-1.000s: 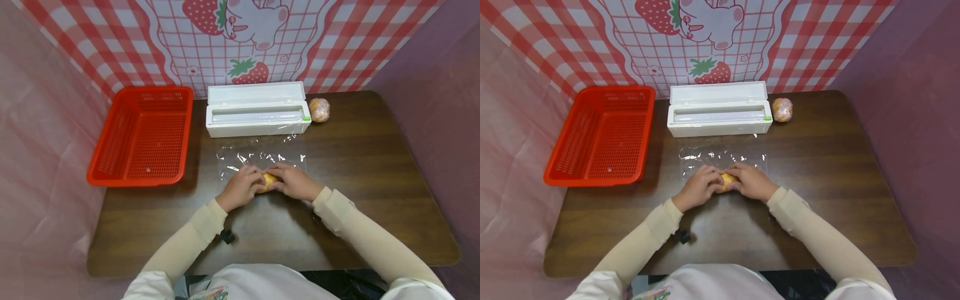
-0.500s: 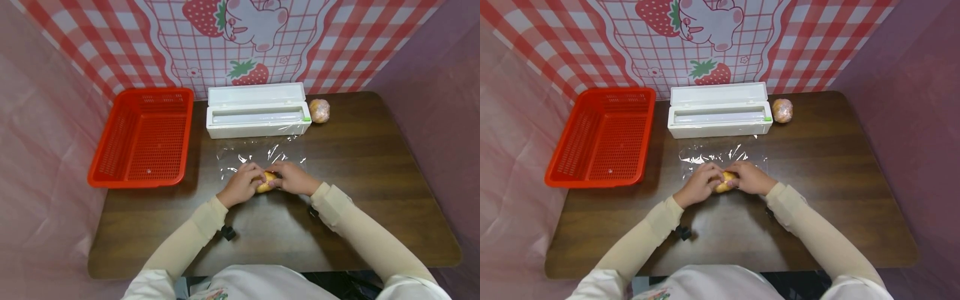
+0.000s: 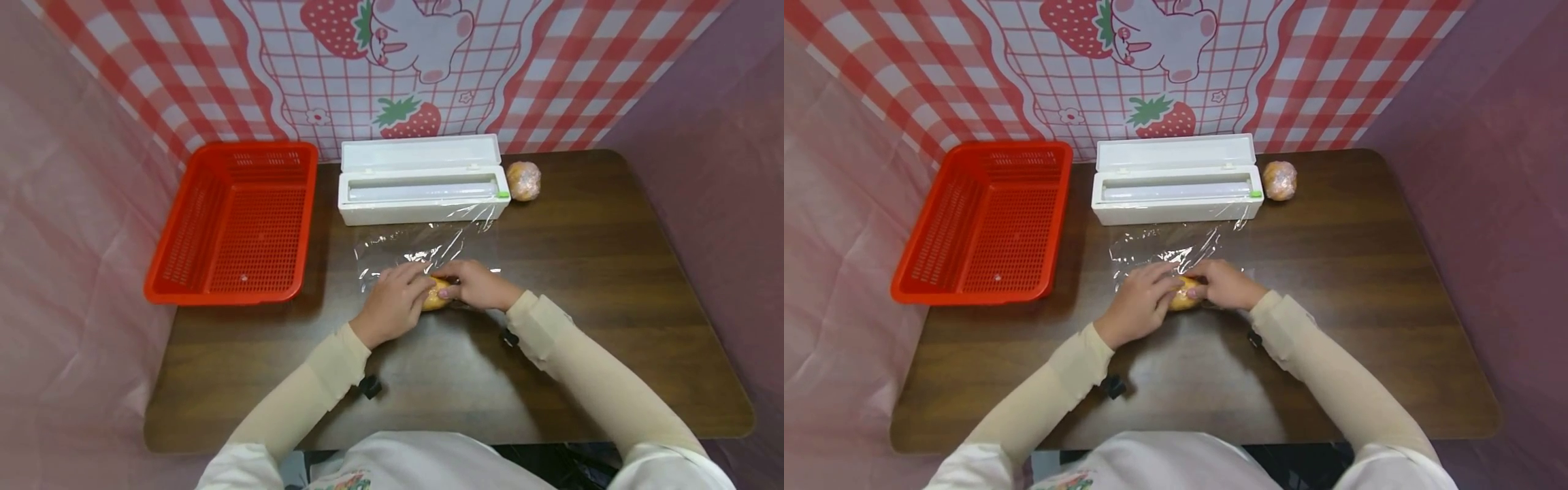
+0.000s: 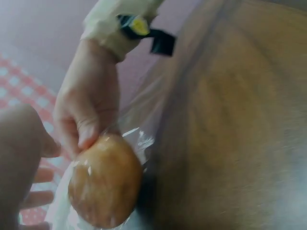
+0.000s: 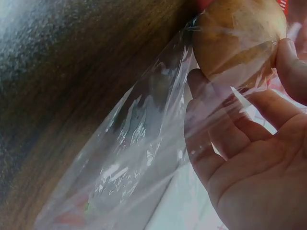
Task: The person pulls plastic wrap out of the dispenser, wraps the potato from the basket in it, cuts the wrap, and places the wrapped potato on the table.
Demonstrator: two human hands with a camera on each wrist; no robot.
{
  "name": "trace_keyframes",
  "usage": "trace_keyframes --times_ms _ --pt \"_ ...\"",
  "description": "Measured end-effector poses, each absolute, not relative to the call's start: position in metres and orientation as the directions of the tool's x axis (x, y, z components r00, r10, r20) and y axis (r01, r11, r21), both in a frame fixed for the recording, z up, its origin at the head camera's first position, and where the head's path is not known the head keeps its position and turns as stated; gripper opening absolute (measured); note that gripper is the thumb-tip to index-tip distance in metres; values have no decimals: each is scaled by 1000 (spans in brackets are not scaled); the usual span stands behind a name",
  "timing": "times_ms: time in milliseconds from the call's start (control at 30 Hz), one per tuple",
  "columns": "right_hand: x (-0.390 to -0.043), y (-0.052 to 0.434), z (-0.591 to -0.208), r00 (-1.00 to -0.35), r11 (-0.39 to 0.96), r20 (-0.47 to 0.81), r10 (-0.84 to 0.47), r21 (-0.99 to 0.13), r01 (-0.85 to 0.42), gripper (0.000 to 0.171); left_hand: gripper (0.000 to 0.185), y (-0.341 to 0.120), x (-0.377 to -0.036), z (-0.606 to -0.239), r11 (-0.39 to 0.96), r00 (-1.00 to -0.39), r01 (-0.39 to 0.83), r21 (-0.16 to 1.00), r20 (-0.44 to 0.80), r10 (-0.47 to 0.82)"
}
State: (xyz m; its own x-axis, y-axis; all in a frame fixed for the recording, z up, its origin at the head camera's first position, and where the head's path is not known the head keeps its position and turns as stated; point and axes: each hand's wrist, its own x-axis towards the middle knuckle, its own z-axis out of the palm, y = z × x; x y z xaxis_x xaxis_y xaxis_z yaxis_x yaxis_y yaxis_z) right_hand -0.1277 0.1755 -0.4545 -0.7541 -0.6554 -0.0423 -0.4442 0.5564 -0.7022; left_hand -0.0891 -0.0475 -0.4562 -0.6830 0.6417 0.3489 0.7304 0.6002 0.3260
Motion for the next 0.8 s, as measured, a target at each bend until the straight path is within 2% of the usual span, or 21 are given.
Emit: trace_keyframes --times_ms 100,200,500,633,800 --pt "-130 177 -454 -755 552 -53 -653 -716 -427 38 24 -47 -81 -456 646 -650 745 168 403 644" --pt "-131 177 -452 -761 549 -69 -645 -735 -398 37 29 -46 -78 -460 656 -628 749 93 418 657" --pt "-131 168 -457 -741 542 -128 -659 -764 -349 37 39 -56 -73 -473 637 -627 754 159 464 626" --pt "-130 172 -459 -756 540 -125 -643 -773 -332 36 42 -55 -76 -475 622 -616 767 159 455 643" --pt "-132 176 -458 -755 538 -120 -645 -773 -336 36 47 -52 -78 -478 650 -636 750 124 404 657"
